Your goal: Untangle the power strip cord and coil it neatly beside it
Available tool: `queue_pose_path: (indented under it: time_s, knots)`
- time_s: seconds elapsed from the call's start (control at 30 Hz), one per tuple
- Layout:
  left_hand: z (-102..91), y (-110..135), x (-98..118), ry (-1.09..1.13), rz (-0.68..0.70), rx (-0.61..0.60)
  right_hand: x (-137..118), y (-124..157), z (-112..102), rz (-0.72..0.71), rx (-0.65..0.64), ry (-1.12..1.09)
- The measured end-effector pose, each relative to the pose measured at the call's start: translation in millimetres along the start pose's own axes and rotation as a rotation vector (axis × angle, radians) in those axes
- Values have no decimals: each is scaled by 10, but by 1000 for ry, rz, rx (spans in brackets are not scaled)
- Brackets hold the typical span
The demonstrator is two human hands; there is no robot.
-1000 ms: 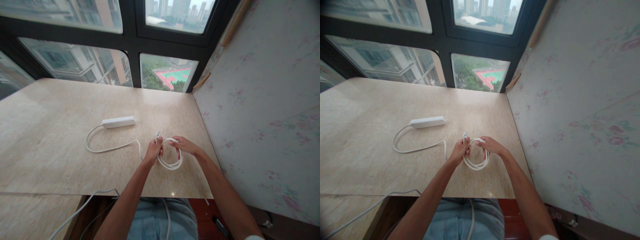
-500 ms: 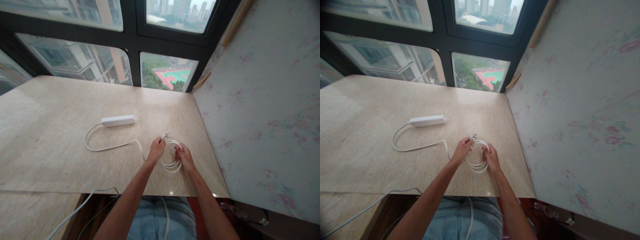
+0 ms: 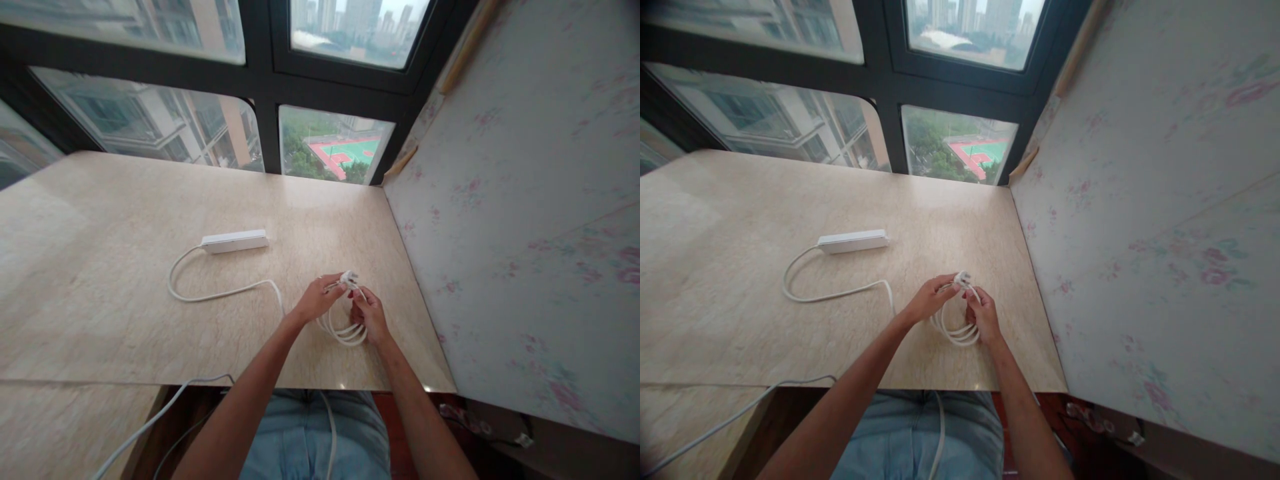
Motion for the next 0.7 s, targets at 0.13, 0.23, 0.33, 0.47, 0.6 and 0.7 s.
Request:
queue_pose_path:
  time_s: [0.13,0.23,0.33,0.47,0.6,0.7]
  knots:
    - [73,-7,-39,103,18,-138,-1,6,-17,-4,-16,-26]
    - [45,-18,-58,-16,31,-134,-45,18,-2,22,-51,8]
    - [45,-21,-60,-170,50,-156,-180,16,46,50,-117,85]
    - [93,-14,-21,-276,64,-208,-392,-72,93,191,-216,263]
    - [144,-23,16,-386,41,-247,-638,-278,157,328,-369,634]
    - [169,-39,44,-350,39,-273,-715,-403,295,477,-603,866]
Point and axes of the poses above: each hand's wrist, its own y-axis away from the middle knuckle, its own z-axis out of the palm, x = y × z, the point moved 7 cm from there along -y, towards the middle knuckle, and after that the axes turned 4 degrees about -x, right-handed, at the moved point
